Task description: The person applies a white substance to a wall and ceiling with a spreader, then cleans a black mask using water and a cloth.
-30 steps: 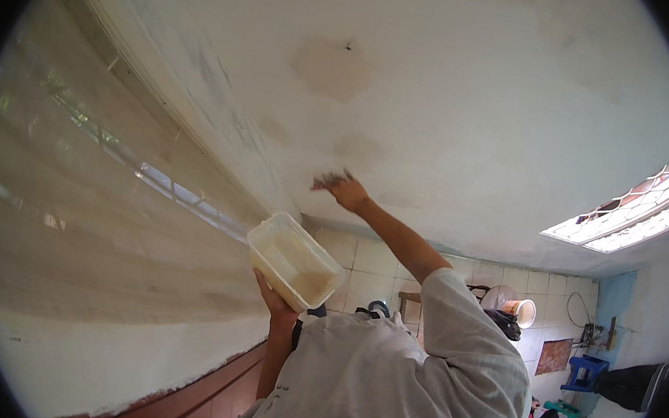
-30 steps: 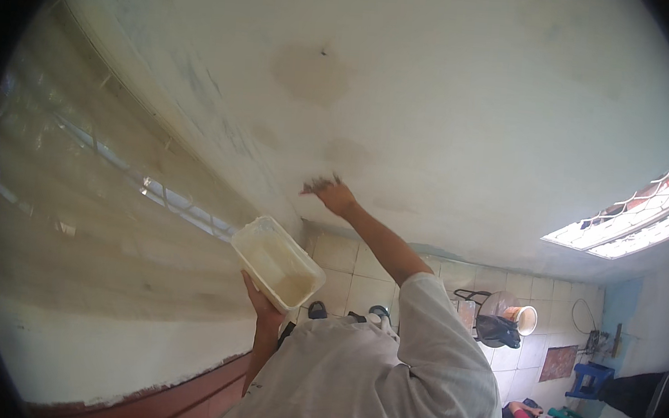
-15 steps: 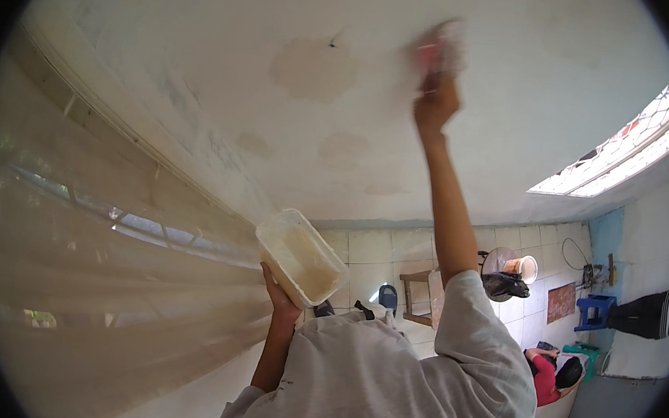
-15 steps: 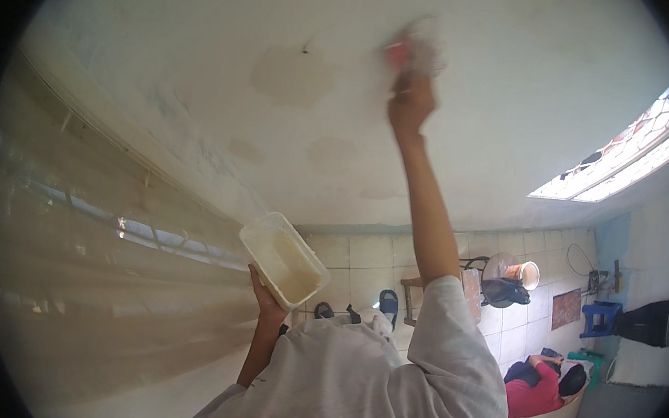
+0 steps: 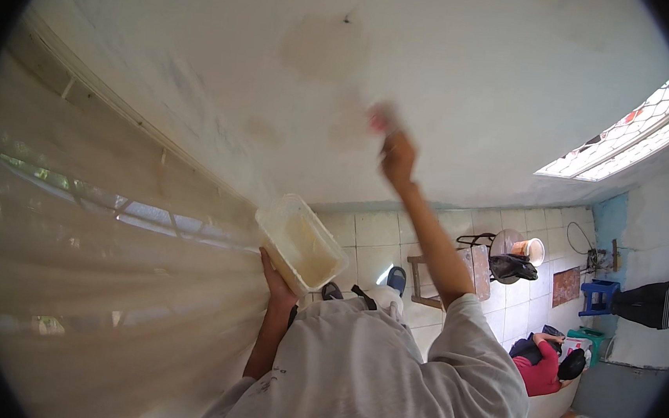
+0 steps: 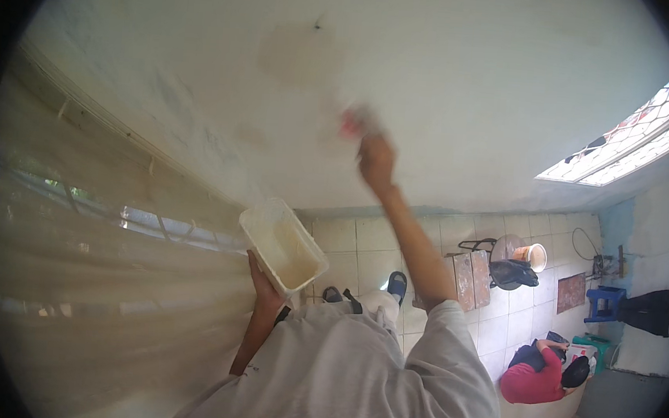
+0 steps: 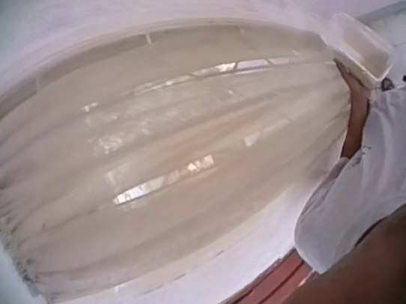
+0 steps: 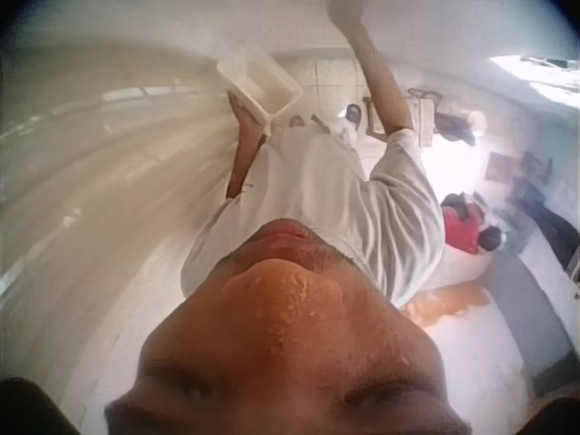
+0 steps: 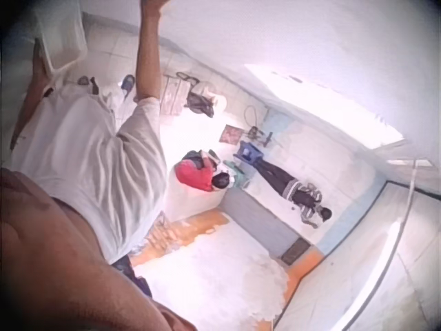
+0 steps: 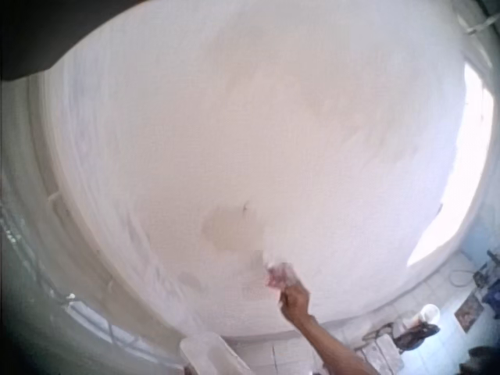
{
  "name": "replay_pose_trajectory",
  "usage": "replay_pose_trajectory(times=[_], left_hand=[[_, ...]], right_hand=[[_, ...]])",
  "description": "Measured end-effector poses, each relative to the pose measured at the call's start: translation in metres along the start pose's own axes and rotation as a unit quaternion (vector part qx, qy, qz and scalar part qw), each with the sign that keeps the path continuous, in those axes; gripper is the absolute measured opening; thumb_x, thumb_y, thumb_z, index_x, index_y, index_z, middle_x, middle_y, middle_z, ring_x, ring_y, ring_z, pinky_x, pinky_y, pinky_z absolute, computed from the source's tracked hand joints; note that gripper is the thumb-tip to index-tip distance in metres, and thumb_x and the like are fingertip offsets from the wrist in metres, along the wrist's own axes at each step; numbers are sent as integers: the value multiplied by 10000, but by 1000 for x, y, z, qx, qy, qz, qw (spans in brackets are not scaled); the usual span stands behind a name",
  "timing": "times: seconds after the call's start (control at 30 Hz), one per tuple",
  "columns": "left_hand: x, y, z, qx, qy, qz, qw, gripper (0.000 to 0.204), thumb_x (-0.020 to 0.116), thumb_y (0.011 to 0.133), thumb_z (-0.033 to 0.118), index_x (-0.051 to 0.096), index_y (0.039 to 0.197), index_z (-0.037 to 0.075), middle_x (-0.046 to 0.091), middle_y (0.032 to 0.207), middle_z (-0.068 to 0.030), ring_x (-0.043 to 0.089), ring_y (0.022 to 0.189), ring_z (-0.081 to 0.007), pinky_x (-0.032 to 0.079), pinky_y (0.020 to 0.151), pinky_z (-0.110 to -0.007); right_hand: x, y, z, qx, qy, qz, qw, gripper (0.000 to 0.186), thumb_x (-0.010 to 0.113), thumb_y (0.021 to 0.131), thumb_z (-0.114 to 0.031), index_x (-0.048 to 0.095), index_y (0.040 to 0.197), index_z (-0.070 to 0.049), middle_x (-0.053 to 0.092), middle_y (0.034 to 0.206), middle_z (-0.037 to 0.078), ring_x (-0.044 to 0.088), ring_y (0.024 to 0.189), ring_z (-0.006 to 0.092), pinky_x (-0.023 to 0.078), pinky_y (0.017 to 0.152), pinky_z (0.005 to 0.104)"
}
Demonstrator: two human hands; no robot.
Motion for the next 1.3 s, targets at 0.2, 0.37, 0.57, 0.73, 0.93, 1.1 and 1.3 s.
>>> replay_pose_trajectory(times=[0.2, 0.37, 0.57, 0.73, 0.93, 1.1, 1.3], left_hand=[[-8, 9, -9, -6, 34, 3, 999, 750, 418, 988, 695, 411, 1502, 149, 532, 1430, -76, 537, 1293, -275, 477, 1070, -446], [19, 19, -23, 6, 26, -12, 1000, 738, 411, 997, 687, 418, 1495, 142, 529, 1427, -74, 542, 1276, -267, 482, 1060, -432], [9, 20, -22, 56, 43, 7, 997, 774, 393, 994, 704, 387, 1518, 135, 501, 1455, -84, 499, 1317, -261, 440, 1096, -428], [22, 12, -47, 30, 30, 33, 999, 762, 380, 1008, 682, 351, 1540, 137, 464, 1490, -102, 477, 1348, -299, 422, 1118, -455], [51, 19, -104, -4, 65, 8, 998, 781, 371, 1001, 697, 351, 1538, 130, 454, 1499, -117, 476, 1353, -305, 428, 1119, -468], [74, 22, -134, -28, 88, 4, 996, 816, 392, 988, 711, 379, 1519, 91, 483, 1480, -136, 510, 1324, -289, 462, 1090, -441], [105, 18, -173, -54, 154, -23, 986, 815, 338, 991, 724, 381, 1531, 115, 512, 1460, -145, 549, 1292, -309, 483, 1078, -470]], right_hand=[[-57, 130, 26, 11, -131, 166, 977, 610, 554, 772, 183, 648, 1320, -69, 667, 1283, 184, 688, 1061, 258, 531, 741, 323], [73, -23, 64, -65, -116, -193, 972, 416, 567, 851, -33, 687, 1237, -131, 674, 1220, 167, 610, 1216, 348, 540, 960, 464], [37, -125, 10, 195, 172, -165, 951, 234, 572, 1008, -212, 676, 1139, -49, 730, 935, 122, 710, 824, 300, 561, 773, 384], [-74, -98, -14, 516, 442, 28, 733, 299, 570, 1056, -312, 624, 1124, -26, 653, 1008, 5, 644, 904, 105, 546, 785, 279], [-176, -100, -7, 547, 482, 59, 682, 274, 578, 1051, -224, 595, 1215, -5, 645, 1088, 23, 641, 970, 94, 542, 879, 261], [-210, -106, -9, 567, 497, 88, 651, 281, 597, 1030, -143, 568, 1264, 9, 671, 1135, 51, 659, 996, 101, 552, 861, 261], [-238, -116, 12, 593, 520, 47, 613, 287, 674, 982, -115, 574, 1225, 1, 681, 1064, 40, 639, 949, 81, 526, 821, 252]])
Point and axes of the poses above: each hand's wrist, its own y-axis towards the middle knuckle, its own x-axis out of the palm, z = x × y, the point moved 4 cm from there along y, towards the middle knuckle
